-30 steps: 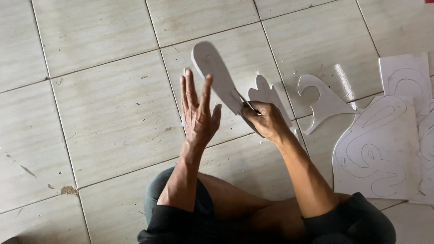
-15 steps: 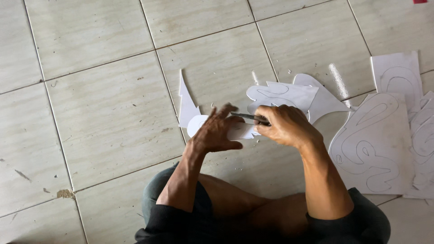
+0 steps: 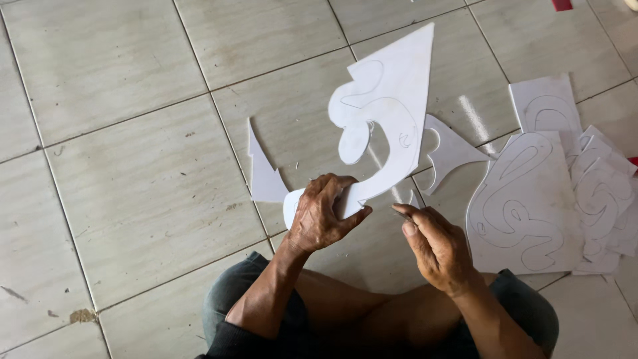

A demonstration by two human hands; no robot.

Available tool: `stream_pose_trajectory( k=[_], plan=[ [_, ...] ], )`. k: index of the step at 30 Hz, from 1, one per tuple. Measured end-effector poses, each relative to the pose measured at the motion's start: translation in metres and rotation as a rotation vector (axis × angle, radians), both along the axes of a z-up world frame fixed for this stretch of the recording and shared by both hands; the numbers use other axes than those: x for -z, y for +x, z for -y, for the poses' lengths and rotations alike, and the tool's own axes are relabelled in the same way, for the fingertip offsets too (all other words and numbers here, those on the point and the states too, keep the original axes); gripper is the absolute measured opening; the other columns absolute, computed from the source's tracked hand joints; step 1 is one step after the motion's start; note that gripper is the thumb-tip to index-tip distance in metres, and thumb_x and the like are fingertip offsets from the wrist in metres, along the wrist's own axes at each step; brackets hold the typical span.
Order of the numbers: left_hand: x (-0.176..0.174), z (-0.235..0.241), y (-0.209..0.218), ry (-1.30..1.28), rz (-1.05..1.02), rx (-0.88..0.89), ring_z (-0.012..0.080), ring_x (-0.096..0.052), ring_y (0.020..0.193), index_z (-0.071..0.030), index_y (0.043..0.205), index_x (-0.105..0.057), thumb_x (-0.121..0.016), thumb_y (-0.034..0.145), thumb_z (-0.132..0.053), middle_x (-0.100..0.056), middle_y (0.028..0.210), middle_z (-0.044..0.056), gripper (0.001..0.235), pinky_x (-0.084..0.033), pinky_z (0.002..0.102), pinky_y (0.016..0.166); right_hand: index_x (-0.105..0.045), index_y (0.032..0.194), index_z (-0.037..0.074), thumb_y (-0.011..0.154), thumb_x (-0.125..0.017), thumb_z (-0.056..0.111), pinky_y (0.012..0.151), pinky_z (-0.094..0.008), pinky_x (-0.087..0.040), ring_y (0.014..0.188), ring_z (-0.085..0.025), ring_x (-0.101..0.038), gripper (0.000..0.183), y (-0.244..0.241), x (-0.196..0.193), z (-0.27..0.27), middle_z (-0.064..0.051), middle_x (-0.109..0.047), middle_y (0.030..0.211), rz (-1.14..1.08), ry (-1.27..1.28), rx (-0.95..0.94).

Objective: The person sits on a tiled floor and uses a utility knife to cut along the outlines of pre-drawn shapes on white foam sheets. They carefully maneuver the knife around curves and corners, separating the cut shapes from the surrounding material.

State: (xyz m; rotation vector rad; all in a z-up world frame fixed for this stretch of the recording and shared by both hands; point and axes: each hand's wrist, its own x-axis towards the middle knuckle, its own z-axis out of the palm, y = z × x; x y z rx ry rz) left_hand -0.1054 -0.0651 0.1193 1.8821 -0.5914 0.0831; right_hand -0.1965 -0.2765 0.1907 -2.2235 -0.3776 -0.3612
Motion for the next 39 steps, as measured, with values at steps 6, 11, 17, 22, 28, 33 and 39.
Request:
stream_pose_trajectory(
  k=[6, 11, 17, 22, 28, 33, 39],
  plan=[
    [-0.002, 0.002, -0.002, -0.046, -0.121, 0.11, 0.0421, -0.071, 0.084, -0.015, 0.115, -0.065, -0.086, 0.073, -0.025, -0.069, 0.091, 0.015, 0.048, -0.059, 0.052, 0.072, -0.073, 0.119, 0.003, 0.101, -0.057, 0.014, 0.058, -0.039, -0.06, 0.067, -0.031, -0.075, 0.027, 0.013, 0.006, 0.001, -0.015, -0.074, 0.085, -0.005, -0.013, -0.033],
    [-0.004, 0.004, -0.007, -0.095, -0.182, 0.143, 0.0412, -0.073, 0.084, -0.016, 0.115, -0.065, -0.084, 0.074, -0.024, -0.069, 0.091, 0.016, 0.046, -0.059, 0.051, 0.069, -0.074, 0.112, 0.005, 0.102, -0.056, 0.014, 0.055, -0.039, -0.059, 0.062, -0.029, -0.072, 0.023, 0.013, 0.026, 0.003, -0.013, -0.071, 0.078, -0.01, -0.024, -0.029],
    [-0.006, 0.005, -0.009, -0.143, -0.171, 0.153, 0.0414, -0.073, 0.083, -0.014, 0.114, -0.065, -0.082, 0.074, -0.02, -0.07, 0.09, 0.016, 0.043, -0.06, 0.052, 0.069, -0.075, 0.11, 0.007, 0.101, -0.059, 0.014, 0.054, -0.041, -0.059, 0.064, -0.032, -0.073, 0.02, 0.011, 0.031, -0.005, -0.013, -0.071, 0.078, -0.07, -0.011, -0.043],
    [-0.003, 0.003, -0.006, -0.089, -0.042, 0.149, 0.0433, -0.072, 0.08, -0.01, 0.111, -0.066, -0.082, 0.07, -0.015, -0.071, 0.089, 0.018, 0.044, -0.059, 0.053, 0.073, -0.074, 0.107, 0.007, 0.1, -0.059, 0.012, 0.047, -0.038, -0.055, 0.055, -0.026, -0.07, 0.018, 0.017, 0.017, -0.008, -0.013, -0.069, 0.071, -0.103, 0.004, -0.114],
    [0.008, 0.004, -0.004, -0.003, 0.111, 0.039, 0.0349, -0.071, 0.082, -0.014, 0.114, -0.068, -0.086, 0.064, -0.016, -0.068, 0.089, 0.011, 0.053, -0.057, 0.046, 0.079, -0.075, 0.119, 0.007, 0.098, -0.058, 0.008, 0.053, -0.034, -0.057, 0.061, -0.022, -0.068, 0.027, 0.018, 0.022, -0.001, -0.009, -0.067, 0.077, 0.188, -0.063, -0.11],
    [0.0, 0.0, -0.004, -0.033, 0.117, -0.011, 0.034, -0.07, 0.082, -0.013, 0.111, -0.068, -0.083, 0.066, -0.012, -0.067, 0.086, 0.011, 0.048, -0.056, 0.044, 0.082, -0.075, 0.119, 0.007, 0.095, -0.063, 0.005, 0.055, -0.033, -0.057, 0.062, -0.021, -0.068, 0.027, 0.014, 0.036, 0.002, -0.007, -0.065, 0.078, 0.281, -0.188, -0.076],
    [0.007, 0.005, -0.006, -0.037, 0.113, -0.001, 0.0339, -0.069, 0.084, -0.014, 0.113, -0.068, -0.085, 0.061, -0.013, -0.066, 0.086, 0.011, 0.055, -0.056, 0.044, 0.082, -0.076, 0.115, 0.009, 0.094, -0.066, 0.005, 0.055, -0.033, -0.057, 0.062, -0.02, -0.067, 0.023, 0.015, 0.038, 0.003, -0.005, -0.061, 0.077, 0.316, -0.278, -0.047]
  ],
)
